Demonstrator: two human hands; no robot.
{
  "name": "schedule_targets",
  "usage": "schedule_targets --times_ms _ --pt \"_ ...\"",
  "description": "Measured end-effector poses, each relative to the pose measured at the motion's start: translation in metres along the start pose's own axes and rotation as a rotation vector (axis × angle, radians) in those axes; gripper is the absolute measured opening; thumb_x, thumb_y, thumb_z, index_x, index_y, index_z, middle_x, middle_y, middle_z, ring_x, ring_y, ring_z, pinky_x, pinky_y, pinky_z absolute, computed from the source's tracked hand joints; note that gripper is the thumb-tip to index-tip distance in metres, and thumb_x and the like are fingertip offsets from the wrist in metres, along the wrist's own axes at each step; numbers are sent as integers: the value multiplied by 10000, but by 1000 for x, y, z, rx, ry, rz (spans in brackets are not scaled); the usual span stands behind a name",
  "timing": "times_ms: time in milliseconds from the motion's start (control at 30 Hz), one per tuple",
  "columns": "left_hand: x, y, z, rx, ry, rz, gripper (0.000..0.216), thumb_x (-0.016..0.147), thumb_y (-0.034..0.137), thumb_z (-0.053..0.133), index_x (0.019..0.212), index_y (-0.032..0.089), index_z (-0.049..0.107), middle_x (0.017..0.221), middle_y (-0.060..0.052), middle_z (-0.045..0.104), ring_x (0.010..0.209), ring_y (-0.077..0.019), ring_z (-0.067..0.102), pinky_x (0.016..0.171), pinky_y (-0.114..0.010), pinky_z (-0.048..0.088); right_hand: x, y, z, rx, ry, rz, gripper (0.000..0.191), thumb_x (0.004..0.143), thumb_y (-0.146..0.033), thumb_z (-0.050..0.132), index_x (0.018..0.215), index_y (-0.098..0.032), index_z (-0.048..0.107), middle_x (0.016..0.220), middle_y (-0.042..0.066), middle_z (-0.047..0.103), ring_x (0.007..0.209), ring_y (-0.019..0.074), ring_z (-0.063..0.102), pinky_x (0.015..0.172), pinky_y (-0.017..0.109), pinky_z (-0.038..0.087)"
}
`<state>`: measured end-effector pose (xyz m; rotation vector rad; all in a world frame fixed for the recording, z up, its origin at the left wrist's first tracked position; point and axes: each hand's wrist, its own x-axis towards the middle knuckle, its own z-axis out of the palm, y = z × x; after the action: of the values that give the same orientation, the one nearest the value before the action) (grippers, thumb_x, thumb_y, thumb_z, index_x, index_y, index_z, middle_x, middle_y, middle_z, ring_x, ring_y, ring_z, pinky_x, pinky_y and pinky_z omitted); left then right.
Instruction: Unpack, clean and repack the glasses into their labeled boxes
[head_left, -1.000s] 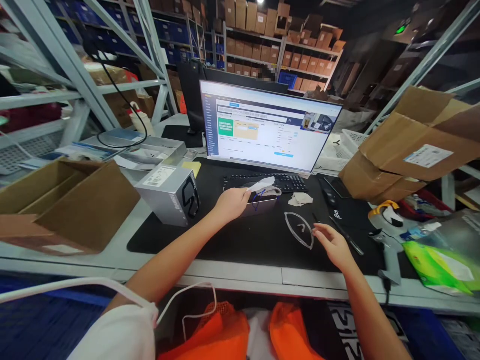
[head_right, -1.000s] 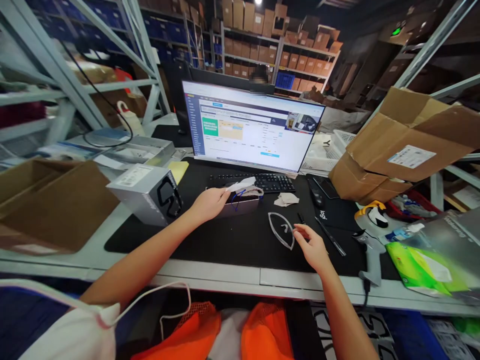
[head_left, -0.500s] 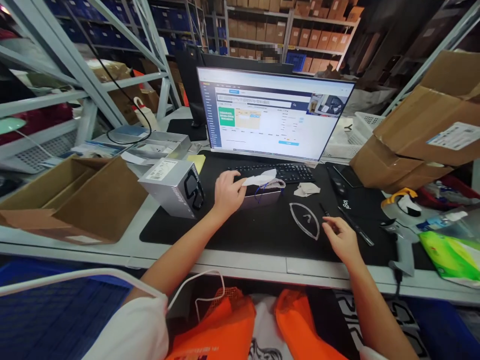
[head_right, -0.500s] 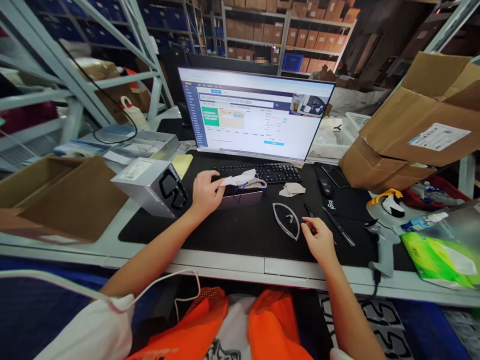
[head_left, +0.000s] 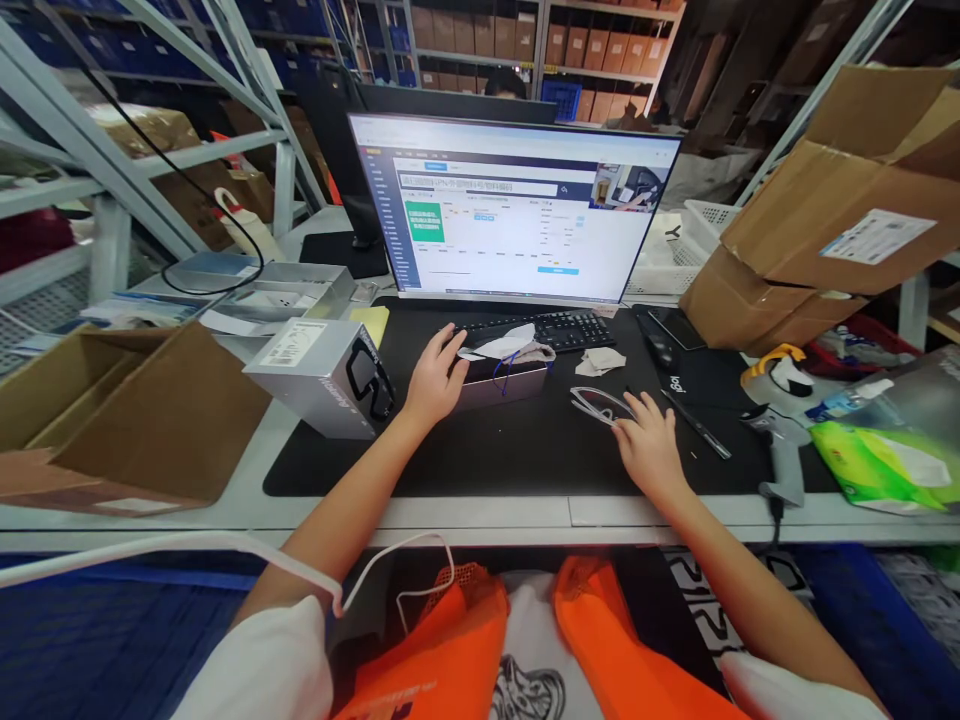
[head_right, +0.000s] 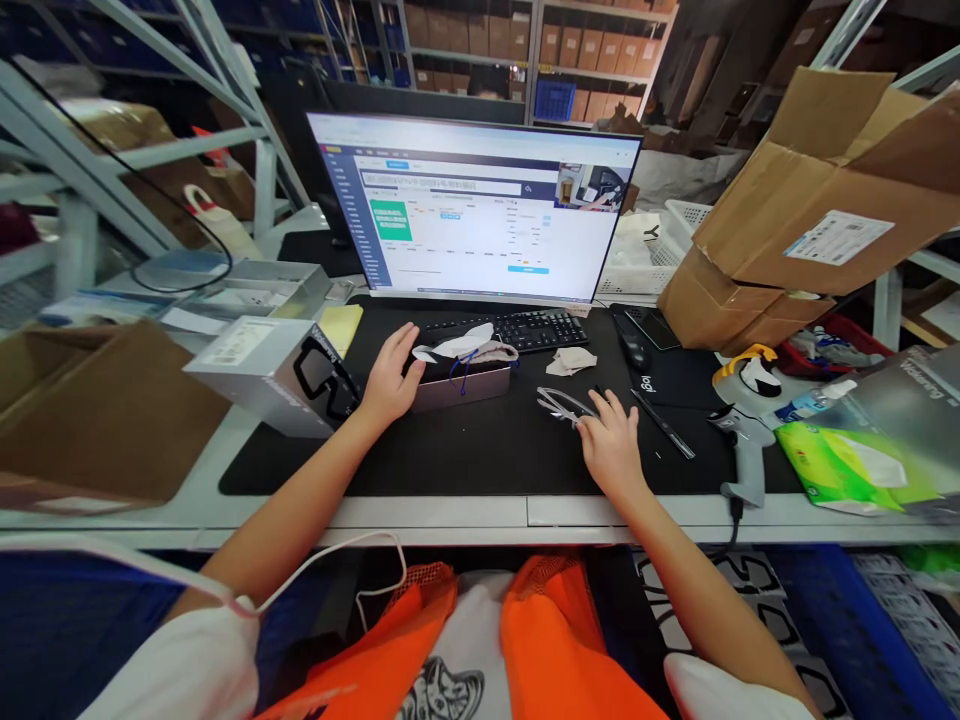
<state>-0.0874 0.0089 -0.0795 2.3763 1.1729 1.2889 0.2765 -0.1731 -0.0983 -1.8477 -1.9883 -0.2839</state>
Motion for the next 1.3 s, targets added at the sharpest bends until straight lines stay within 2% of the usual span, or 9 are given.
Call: schedule_targets --times_ms 100,200,300,400,567,800,1033,1167,1300 --pt "-5 3 -4 -17 168 68 673 1032 577 414 1511 108 475 1547 -244 472 1488 -331 419 1245 -521 319 6 11 -12 143 81 3 266 1035 -302 484 945 -183 704 1485 164 581 1472 408 427 1123 813 279" --pt "-2 36 -15 -67 355 279 447 1003 504 523 1301 197 656 1391 -172 605 1403 -336 508 1208 -535 360 23 7 -33 288 104 -59 254 1028 -329 505 933 -205 706 1464 140 606 1485 366 426 1183 744 270" --pt "12 83 -28 -120 60 444 246 1001 337 561 1114 244 759 1263 -104 689 1374 -303 541 1181 -501 405 52 -14 -60 379 68 -176 231 1028 -335 516 964 -235 714 1461 109 615 1495 319 427 1237 674 247" --pt "34 111 -38 -169 -290 329 313 1018 383 534 1055 231 805 1463 -115 598 1526 -359 352 1248 -574 312 86 -40 -85 433 57 -307 233 1039 -336 507 1027 -247 722 1523 92 562 1497 286 431 1263 614 254" --pt "61 95 -50 -492 -508 134 440 997 557 541 881 241 824 1514 -87 571 1555 -358 307 1281 -592 256 141 -70 -95 545 160 -340 304 1051 -436 491 1046 -248 731 1535 93 546 1460 278 475 1251 587 292" --pt "70 72 -46 -1078 -401 -146 436 854 638 734 774 213 792 1518 -102 569 1464 -367 471 1193 -541 418 194 -110 -53 1105 524 36 410 1033 -592 456 953 -230 630 1240 106 730 1220 237 675 1132 468 488" --pt "71 66 -54 -1228 -247 -280 522 754 722 776 676 217 671 1483 -86 611 1503 -339 436 1156 -532 472 197 -124 -30 1419 442 194 401 995 -623 506 934 -228 533 911 62 763 777 212 762 829 401 623" --pt "68 63 -37 -1197 -209 -174 611 827 809 620 1093 271 732 1513 -110 581 1506 -330 431 1178 -531 447 194 -122 -27 1406 517 261 394 999 -620 494 957 -229 498 878 50 747 694 194 749 715 348 607" --pt "60 69 -8 -1132 -212 -141 1118 697 663 865 1612 364 296 1631 -148 430 1447 -341 499 1148 -511 481 190 -132 -24 1397 655 316 348 1035 -586 420 973 -244 440 900 41 719 743 192 760 751 355 613"
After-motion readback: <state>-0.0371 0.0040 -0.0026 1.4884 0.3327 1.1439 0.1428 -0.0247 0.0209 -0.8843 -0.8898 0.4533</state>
